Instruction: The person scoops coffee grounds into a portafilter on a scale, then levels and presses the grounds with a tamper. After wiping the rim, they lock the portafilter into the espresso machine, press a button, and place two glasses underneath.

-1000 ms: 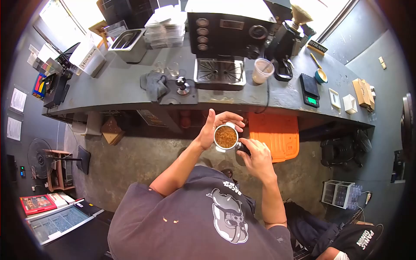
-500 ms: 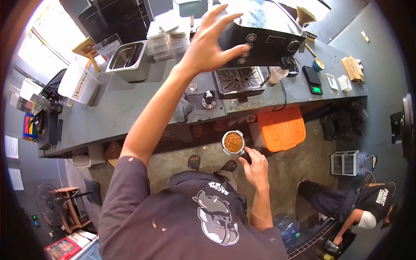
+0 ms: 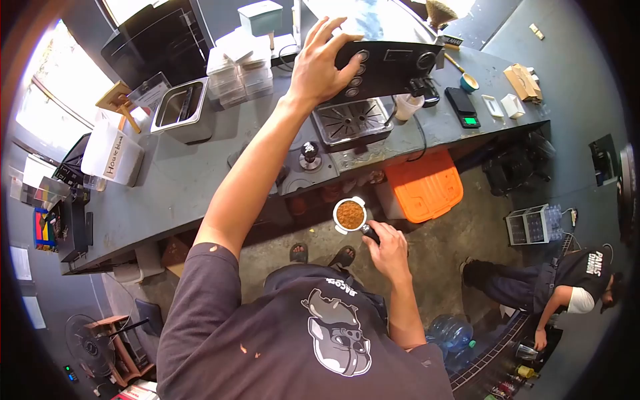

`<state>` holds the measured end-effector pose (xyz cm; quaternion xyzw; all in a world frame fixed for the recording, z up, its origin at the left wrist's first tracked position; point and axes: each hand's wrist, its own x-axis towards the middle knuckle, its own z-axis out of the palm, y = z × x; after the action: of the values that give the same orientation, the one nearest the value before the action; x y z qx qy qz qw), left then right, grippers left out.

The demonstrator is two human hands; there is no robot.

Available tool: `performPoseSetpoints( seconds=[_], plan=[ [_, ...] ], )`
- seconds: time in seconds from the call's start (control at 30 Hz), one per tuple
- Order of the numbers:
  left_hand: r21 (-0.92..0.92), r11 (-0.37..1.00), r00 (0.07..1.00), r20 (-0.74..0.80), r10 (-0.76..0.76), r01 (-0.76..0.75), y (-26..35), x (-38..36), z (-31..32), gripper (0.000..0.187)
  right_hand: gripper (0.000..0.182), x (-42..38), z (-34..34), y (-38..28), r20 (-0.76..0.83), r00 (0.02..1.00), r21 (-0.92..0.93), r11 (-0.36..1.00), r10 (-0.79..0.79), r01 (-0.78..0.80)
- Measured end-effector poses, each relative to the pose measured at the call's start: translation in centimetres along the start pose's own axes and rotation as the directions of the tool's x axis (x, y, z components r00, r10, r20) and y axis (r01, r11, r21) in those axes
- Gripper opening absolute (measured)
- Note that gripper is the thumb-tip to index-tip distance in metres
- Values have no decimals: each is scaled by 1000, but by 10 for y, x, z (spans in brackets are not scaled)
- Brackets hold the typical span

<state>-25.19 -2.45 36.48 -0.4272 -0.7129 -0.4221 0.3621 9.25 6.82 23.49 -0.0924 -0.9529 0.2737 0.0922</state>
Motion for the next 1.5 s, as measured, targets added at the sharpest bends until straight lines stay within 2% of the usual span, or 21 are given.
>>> performPoseSetpoints(
  seconds=[0.13, 0.23, 0.37, 0.53, 0.57, 0.63, 0.67, 0.77, 0.83, 0.97, 1.0, 1.1, 1.13, 1.2, 1.27, 1.3, 1.33, 1.37, 1.43, 1.47, 1.5],
  plan=[
    [-23, 999, 990, -137, -37, 34, 6, -3, 20, 34, 35, 0, -5, 4, 46, 999, -4, 1000, 7, -6],
    [-49, 997, 990, -130, -57, 51, 8, -3, 15, 34, 34, -5, -9, 7, 28, 1000, 6, 1000, -9, 9],
    [-268, 943, 919, -287, -272, 195, 4, -57, -8, 37, 33, -7, -13, 15, 28, 1000, 11, 1000, -14, 13],
    [286, 815, 863, -197, -465, 505, -32, -209, -61, 44, 35, -4, -12, 24, 99, 994, 52, 997, 44, -49],
    [395, 764, 858, -174, -484, 511, -20, -235, -69, 48, 35, -4, -8, 27, 95, 995, 51, 998, 43, -48],
    [629, 710, 849, 146, -508, 317, -2, -283, -81, 56, 34, -1, 3, 33, 87, 996, 52, 998, 35, -39],
    [583, 746, 836, 194, -513, 323, 1, -298, -83, 43, 33, 1, 7, 33, 97, 995, 62, 997, 36, -42],
    [458, 729, 766, 147, -626, 508, -22, -318, -108, 31, 33, 11, 16, 32, 118, 993, 80, 996, 24, -34],
    [499, 646, 759, -38, -649, 578, -38, -324, -135, 27, 33, 18, 24, 32, 126, 992, 85, 996, 0, -11],
    [611, 496, 736, -224, -638, 616, -66, -341, -192, 24, 35, 33, 39, 20, 137, 991, 127, 992, 8, -25],
    [618, 502, 701, -116, -703, 606, -73, -352, -200, 30, 35, 37, 44, 15, 149, 988, 140, 988, 37, -58],
    [749, 452, 811, -192, -553, 485, -30, -325, -175, 41, 36, 41, 75, 9, 184, 979, 181, 976, 85, -119],
    [668, 526, 808, -200, -554, 526, -17, -324, -165, 50, 37, 42, 85, 6, 180, 981, 212, 971, 76, -114],
    [450, 663, 800, -299, -519, 598, 31, -319, -129, 34, 39, 41, 103, 0, 181, 982, 274, 956, 59, -108],
    [34, 622, 604, -283, -745, 783, 84, -340, -91, 15, 41, 43, 117, -7, 186, 981, 324, 939, 53, -112],
    [-142, 415, 393, -157, -906, 899, 103, -368, -71, 29, 42, 42, 123, -12, 178, 982, 341, 933, 55, -114],
    [-278, 106, 129, 65, -990, 955, 121, -381, -58, 43, 43, 44, 131, -15, 149, 988, 356, 929, 49, -99],
    [-329, -231, -124, 316, -941, 916, 133, -386, -47, 58, 43, 45, 139, -18, 118, 992, 368, 925, 48, -89],
    [-335, -603, -286, 650, -704, 724, 142, -378, -35, 80, 45, 47, 146, -27, 107, 989, 388, 912, 98, -132],
    [-322, -722, -323, 731, -601, 612, 142, -376, -33, 82, 45, 49, 152, -28, 101, 988, 388, 910, 115, -145],
    [-370, -718, -299, 726, -619, 590, 145, -367, -30, 82, 45, 51, 158, -29, 96, 987, 387, 908, 130, -157]
  ],
)
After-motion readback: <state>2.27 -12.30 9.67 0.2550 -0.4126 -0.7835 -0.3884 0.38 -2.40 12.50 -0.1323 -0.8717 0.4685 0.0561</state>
